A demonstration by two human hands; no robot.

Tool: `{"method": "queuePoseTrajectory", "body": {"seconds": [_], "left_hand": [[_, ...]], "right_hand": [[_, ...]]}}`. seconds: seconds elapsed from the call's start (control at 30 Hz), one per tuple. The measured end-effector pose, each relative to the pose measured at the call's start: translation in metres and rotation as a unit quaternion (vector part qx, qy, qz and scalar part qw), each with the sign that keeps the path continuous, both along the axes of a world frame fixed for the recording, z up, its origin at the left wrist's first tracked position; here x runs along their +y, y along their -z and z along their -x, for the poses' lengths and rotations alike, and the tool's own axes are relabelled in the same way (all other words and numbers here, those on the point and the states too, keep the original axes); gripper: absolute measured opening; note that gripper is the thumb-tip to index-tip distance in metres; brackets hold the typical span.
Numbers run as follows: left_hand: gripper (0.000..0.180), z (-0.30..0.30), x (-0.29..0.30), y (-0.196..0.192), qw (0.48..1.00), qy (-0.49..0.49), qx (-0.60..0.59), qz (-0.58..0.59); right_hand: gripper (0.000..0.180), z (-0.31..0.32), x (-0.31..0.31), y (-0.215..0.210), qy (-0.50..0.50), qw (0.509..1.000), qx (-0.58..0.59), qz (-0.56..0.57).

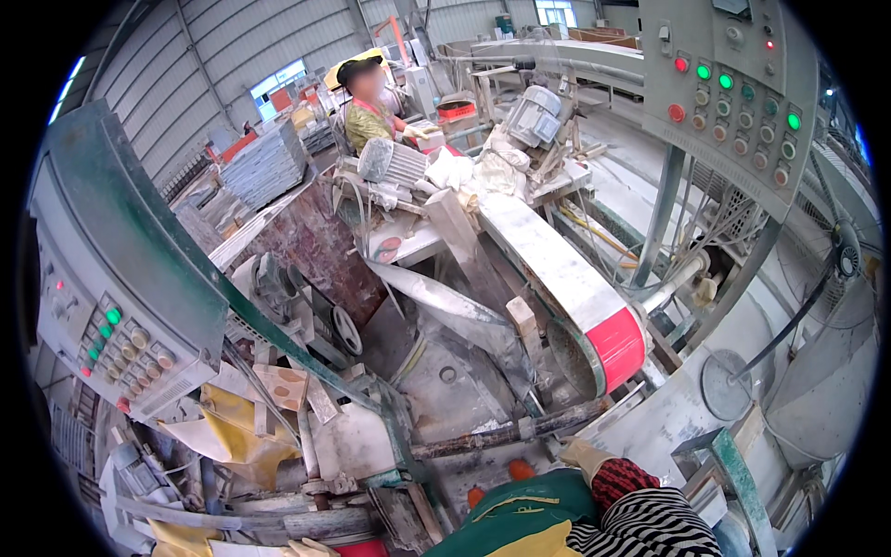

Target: The person repeatedly picks up rectangular white sheets and feeds them into a machine hopper. The person handles the sheets one at a time, placing them into the machine's intake area. Another worker is visible in the background handling similar materials.

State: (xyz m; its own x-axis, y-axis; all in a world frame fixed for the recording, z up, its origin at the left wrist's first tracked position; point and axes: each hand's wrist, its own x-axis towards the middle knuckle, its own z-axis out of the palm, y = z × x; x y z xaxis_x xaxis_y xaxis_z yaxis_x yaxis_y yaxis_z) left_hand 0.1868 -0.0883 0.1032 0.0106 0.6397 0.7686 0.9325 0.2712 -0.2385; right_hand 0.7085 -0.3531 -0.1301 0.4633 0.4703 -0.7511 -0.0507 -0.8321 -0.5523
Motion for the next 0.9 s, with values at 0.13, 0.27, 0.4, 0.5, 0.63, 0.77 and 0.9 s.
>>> {"method": "queuePoseTrajectory", "body": {"seconds": [0.13,0.27,0.4,0.5,0.63,0.77,0.9], "left_hand": [[0.043,0.026,0.011,0.009,0.994,0.018,-0.053,0.090],[0.072,0.079,0.037,0.008,0.988,0.040,0.150,-0.027],[0.079,0.074,0.043,-0.008,0.991,-0.055,-0.050,0.113],[0.078,0.082,0.032,0.028,0.991,-0.072,-0.072,0.090],[0.077,0.081,0.037,0.037,0.990,-0.049,-0.092,0.095],[0.076,0.085,0.031,0.056,0.995,-0.023,-0.051,0.084],[0.064,0.063,0.025,0.050,0.970,0.056,-0.187,0.145]], "right_hand": [[0.067,-0.003,0.003,0.015,-0.036,0.999,-0.018,0.010],[0.066,0.000,0.012,0.021,-0.060,0.998,-0.020,0.010],[0.064,-0.004,0.017,0.021,-0.193,0.971,-0.123,-0.074],[0.063,0.005,0.037,-0.001,-0.168,0.980,-0.093,-0.056],[0.061,0.014,0.046,-0.013,-0.123,0.991,-0.051,-0.029],[0.064,0.015,0.048,-0.014,-0.080,0.997,0.006,0.001],[0.060,0.020,0.051,-0.036,-0.064,0.995,0.046,-0.063]]}}
